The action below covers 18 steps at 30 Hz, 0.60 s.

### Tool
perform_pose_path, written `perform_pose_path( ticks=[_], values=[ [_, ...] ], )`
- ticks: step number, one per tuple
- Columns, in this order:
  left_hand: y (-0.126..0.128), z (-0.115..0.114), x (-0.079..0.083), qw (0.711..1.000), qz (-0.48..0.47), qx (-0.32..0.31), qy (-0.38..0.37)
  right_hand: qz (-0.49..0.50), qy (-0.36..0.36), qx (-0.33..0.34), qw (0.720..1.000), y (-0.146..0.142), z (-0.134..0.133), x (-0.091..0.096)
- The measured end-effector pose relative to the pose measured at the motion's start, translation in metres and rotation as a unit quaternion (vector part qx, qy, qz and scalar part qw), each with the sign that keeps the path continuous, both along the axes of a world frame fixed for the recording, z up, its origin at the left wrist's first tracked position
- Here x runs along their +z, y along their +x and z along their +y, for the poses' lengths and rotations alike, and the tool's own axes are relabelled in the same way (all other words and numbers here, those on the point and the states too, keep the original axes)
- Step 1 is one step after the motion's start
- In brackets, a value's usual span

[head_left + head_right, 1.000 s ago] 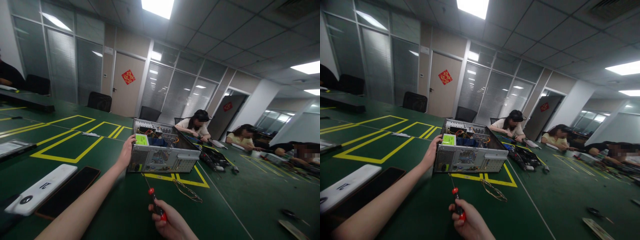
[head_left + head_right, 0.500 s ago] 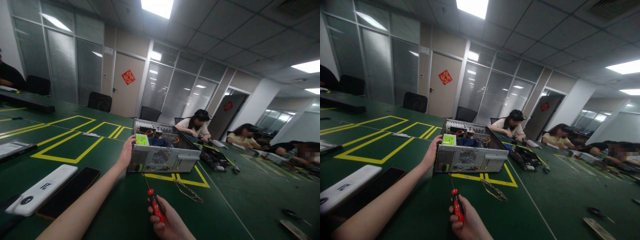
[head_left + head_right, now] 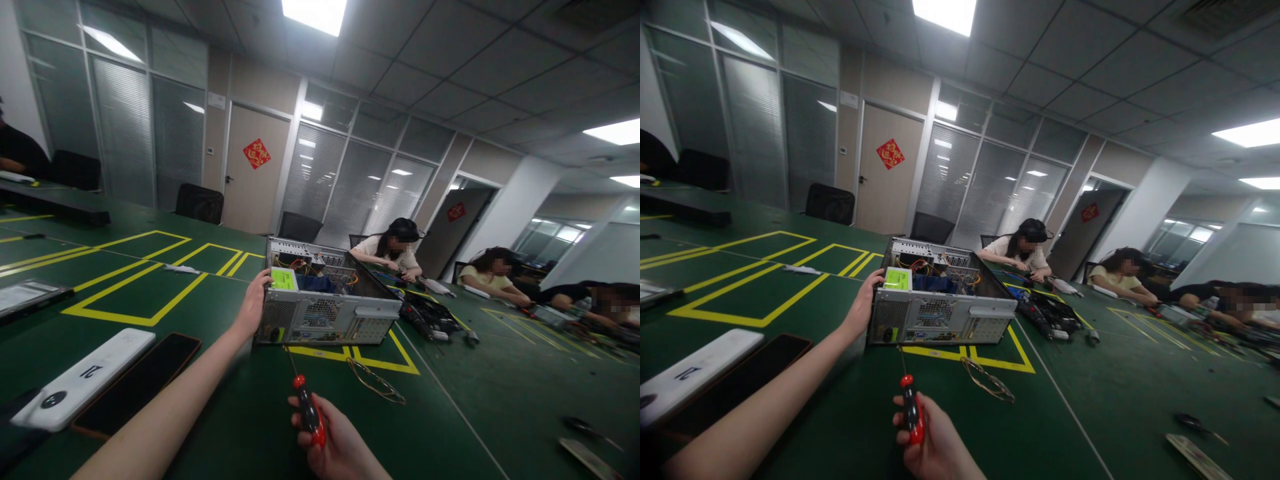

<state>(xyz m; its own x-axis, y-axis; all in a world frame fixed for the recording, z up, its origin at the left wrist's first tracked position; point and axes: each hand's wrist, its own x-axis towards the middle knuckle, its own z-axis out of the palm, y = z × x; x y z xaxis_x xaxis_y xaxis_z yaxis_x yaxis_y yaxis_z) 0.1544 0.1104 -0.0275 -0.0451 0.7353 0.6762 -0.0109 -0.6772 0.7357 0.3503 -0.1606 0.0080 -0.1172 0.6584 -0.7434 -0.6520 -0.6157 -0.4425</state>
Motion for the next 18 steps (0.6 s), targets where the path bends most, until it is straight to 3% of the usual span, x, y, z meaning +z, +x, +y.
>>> perform_pose_path(
  ticks=[8, 18],
  values=[
    [0.003, 0.002, -0.002, 1.0, -0.005, 0.003, 0.004, -0.002, 0.017, -0.019, 1.0, 0.012, -0.001, -0.013],
    [0.002, 0.003, -0.004, 1.0, 0.001, 0.003, 0.006, 0.012, -0.005, -0.063, 0.998, 0.003, 0.001, -0.007]
  ],
)
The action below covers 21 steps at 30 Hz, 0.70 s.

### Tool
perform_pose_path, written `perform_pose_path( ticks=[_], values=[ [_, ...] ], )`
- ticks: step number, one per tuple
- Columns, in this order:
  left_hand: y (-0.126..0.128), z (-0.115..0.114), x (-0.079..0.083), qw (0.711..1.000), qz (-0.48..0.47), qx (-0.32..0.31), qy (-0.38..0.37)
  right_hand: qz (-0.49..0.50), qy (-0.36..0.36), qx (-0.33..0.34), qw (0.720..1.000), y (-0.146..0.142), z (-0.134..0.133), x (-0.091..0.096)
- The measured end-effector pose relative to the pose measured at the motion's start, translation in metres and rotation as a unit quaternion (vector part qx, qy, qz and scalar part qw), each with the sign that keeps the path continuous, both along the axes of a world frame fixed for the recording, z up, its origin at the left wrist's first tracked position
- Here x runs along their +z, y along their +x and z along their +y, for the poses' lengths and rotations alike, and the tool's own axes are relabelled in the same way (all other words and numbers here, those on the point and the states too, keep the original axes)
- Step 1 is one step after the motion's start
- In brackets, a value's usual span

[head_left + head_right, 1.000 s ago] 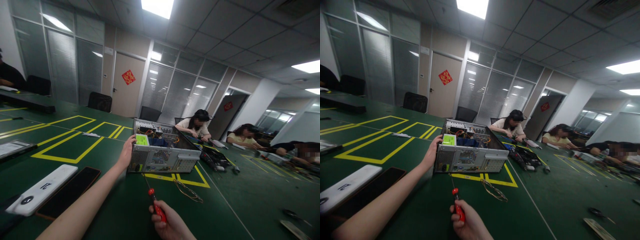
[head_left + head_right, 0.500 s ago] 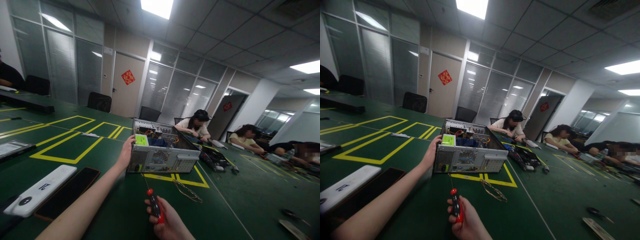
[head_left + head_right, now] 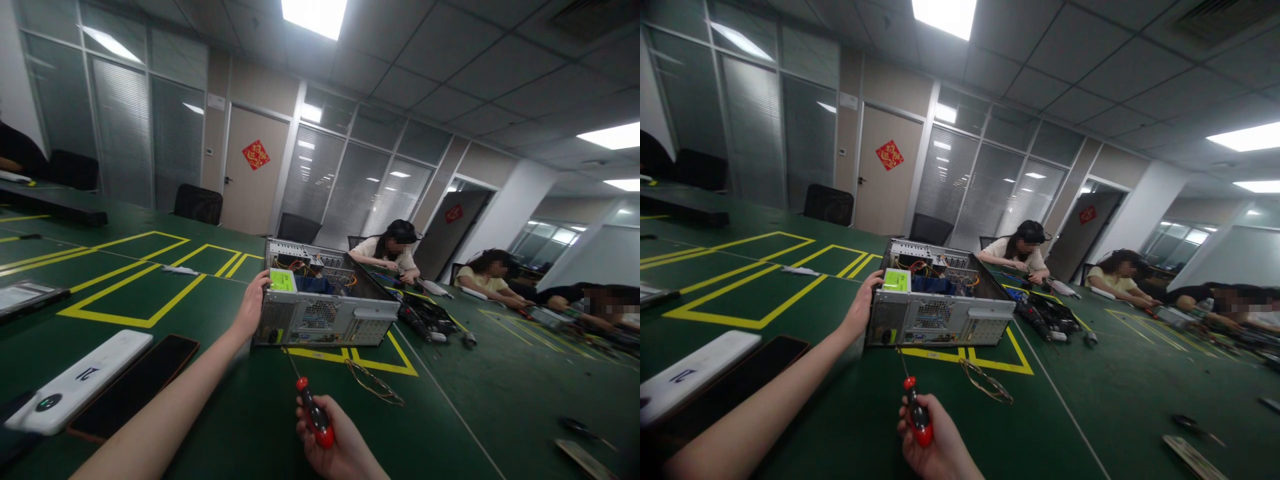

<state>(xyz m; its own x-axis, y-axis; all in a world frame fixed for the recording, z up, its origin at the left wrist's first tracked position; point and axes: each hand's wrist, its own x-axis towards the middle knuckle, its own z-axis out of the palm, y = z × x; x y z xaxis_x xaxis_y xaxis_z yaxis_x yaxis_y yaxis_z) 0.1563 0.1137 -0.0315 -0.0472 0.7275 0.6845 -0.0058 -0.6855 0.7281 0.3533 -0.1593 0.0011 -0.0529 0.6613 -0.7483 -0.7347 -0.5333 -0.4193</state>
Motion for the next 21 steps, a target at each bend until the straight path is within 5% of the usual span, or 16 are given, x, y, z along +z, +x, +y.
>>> perform_pose_path(
  ticks=[4, 10, 21],
  values=[
    [-0.001, -0.001, 0.001, 1.0, 0.003, -0.002, -0.002, 0.013, -0.002, 0.017, 1.0, 0.002, -0.001, 0.0],
    [0.001, -0.002, 0.003, 1.0, -0.007, 0.0, -0.012, 0.021, 0.047, 0.13, 0.99, 0.01, -0.001, -0.012],
    [0.001, -0.001, 0.002, 1.0, -0.004, 0.006, -0.002, 0.005, 0.038, 0.136, 0.99, 0.015, -0.001, -0.014]
  ],
)
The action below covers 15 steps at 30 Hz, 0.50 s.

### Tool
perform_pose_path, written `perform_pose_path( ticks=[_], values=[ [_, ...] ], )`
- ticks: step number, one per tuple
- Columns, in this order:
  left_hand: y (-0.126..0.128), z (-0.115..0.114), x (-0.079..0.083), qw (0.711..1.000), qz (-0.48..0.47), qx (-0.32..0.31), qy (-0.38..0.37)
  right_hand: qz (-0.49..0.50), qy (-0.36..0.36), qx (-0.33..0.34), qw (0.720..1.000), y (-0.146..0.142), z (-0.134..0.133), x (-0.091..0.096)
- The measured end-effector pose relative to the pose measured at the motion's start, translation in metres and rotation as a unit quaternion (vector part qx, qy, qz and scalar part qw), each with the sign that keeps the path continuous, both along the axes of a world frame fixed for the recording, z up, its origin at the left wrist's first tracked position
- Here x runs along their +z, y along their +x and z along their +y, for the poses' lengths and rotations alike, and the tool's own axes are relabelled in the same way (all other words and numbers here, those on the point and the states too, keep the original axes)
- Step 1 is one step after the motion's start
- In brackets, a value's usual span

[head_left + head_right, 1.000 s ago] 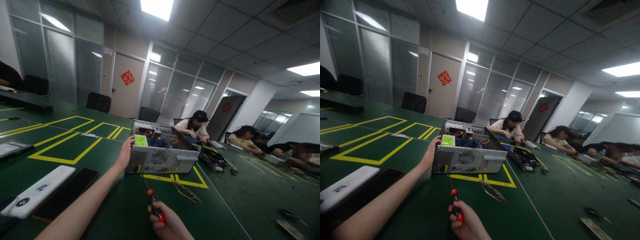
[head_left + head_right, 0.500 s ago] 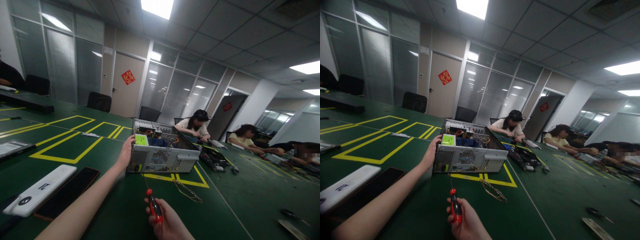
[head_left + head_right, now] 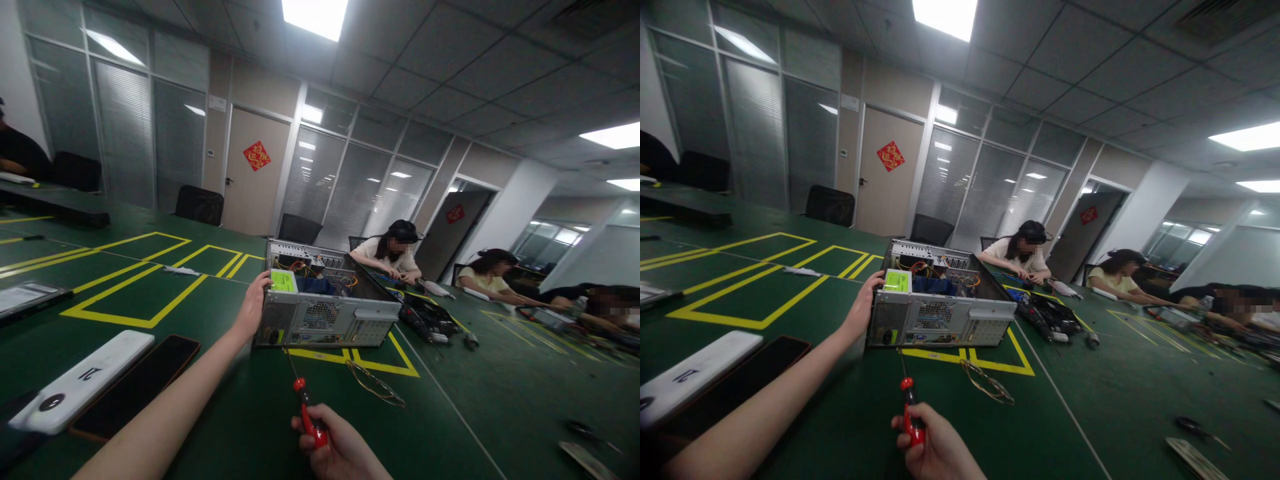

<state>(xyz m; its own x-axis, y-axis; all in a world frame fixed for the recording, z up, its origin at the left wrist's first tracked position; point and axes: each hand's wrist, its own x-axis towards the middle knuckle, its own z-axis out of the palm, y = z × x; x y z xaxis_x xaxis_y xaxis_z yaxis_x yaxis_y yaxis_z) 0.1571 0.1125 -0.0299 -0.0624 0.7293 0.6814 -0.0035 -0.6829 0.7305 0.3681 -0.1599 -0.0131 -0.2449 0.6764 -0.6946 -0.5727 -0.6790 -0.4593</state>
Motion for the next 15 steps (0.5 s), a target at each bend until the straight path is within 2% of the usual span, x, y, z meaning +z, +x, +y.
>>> perform_pose_path(
  ticks=[3, 10, 15],
  values=[
    [-0.0016, -0.0001, 0.0003, 1.0, 0.007, -0.002, 0.0, 0.007, 0.01, -0.005, 1.0, -0.0013, 0.0011, -0.001],
    [-0.0015, -0.0001, 0.0005, 1.0, 0.003, -0.005, -0.001, 0.005, 0.048, 0.064, 0.997, 0.0023, 0.0017, -0.0046],
    [-0.001, -0.0004, 0.0007, 1.0, -0.001, -0.012, 0.003, -0.015, 0.049, 0.044, 0.998, 0.0023, 0.0003, -0.0024]
  ],
)
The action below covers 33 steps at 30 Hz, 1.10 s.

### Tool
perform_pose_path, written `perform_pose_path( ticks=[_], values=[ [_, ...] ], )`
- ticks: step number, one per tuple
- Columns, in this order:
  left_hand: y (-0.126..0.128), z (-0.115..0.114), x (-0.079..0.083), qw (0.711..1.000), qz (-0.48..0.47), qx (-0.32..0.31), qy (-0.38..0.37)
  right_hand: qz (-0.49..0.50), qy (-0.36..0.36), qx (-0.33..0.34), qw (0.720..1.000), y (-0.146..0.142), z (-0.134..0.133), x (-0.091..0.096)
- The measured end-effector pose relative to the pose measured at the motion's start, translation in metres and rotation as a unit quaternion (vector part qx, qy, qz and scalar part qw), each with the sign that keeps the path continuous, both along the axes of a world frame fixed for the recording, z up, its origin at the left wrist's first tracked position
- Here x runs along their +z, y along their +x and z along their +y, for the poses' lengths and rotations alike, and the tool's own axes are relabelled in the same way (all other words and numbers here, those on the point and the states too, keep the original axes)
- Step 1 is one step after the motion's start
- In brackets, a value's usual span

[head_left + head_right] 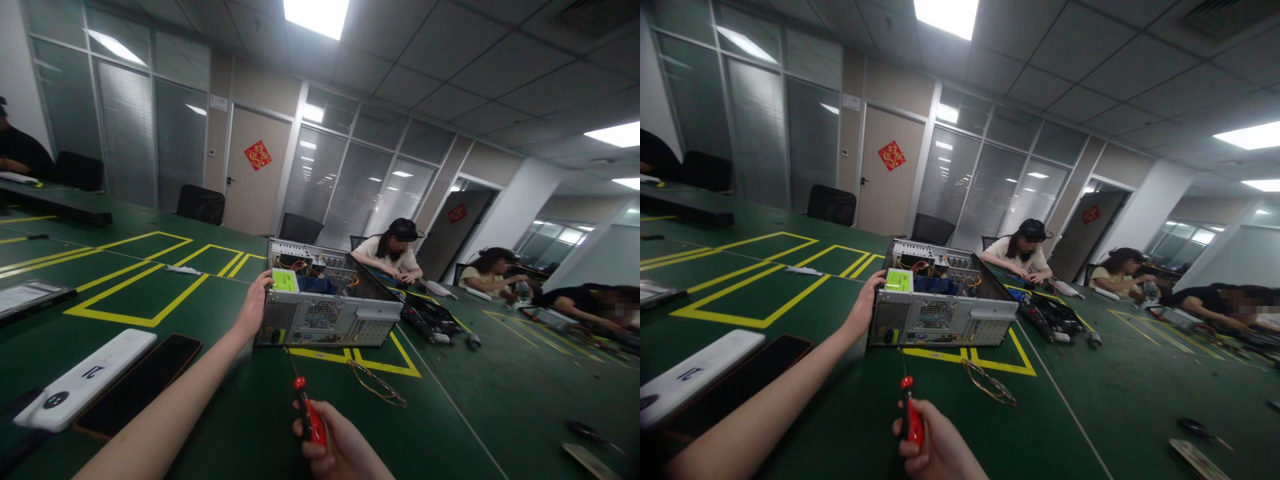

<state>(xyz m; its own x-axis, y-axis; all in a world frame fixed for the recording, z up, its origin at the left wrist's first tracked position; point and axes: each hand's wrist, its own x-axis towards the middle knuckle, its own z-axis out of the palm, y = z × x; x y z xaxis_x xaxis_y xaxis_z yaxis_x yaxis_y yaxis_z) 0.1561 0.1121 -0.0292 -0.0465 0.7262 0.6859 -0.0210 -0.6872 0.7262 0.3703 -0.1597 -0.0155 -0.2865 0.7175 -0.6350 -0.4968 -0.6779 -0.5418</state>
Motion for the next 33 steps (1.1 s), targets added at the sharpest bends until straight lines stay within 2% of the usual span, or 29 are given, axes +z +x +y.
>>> perform_pose_path(
  ticks=[4, 10, 15, 23, 33],
  values=[
    [0.0, 0.0, 0.0, 1.0, 0.004, 0.003, -0.004, -0.042, -0.016, 0.025, 0.999, -0.002, 0.0, 0.0],
    [-0.001, 0.0, -0.001, 1.0, 0.01, 0.004, -0.003, -0.015, -0.017, -0.03, 0.999, -0.003, -0.001, 0.002],
    [0.001, 0.001, -0.002, 1.0, -0.001, 0.006, -0.005, -0.03, -0.024, 0.013, 0.999, -0.004, 0.003, -0.001],
    [0.004, 0.001, -0.003, 1.0, -0.014, 0.009, -0.01, -0.044, -0.02, 0.015, 0.999, 0.0, 0.006, -0.004],
    [0.005, 0.002, -0.005, 1.0, -0.01, 0.002, -0.01, -0.073, 0.005, 0.037, 0.997, 0.008, 0.011, -0.025]
  ],
)
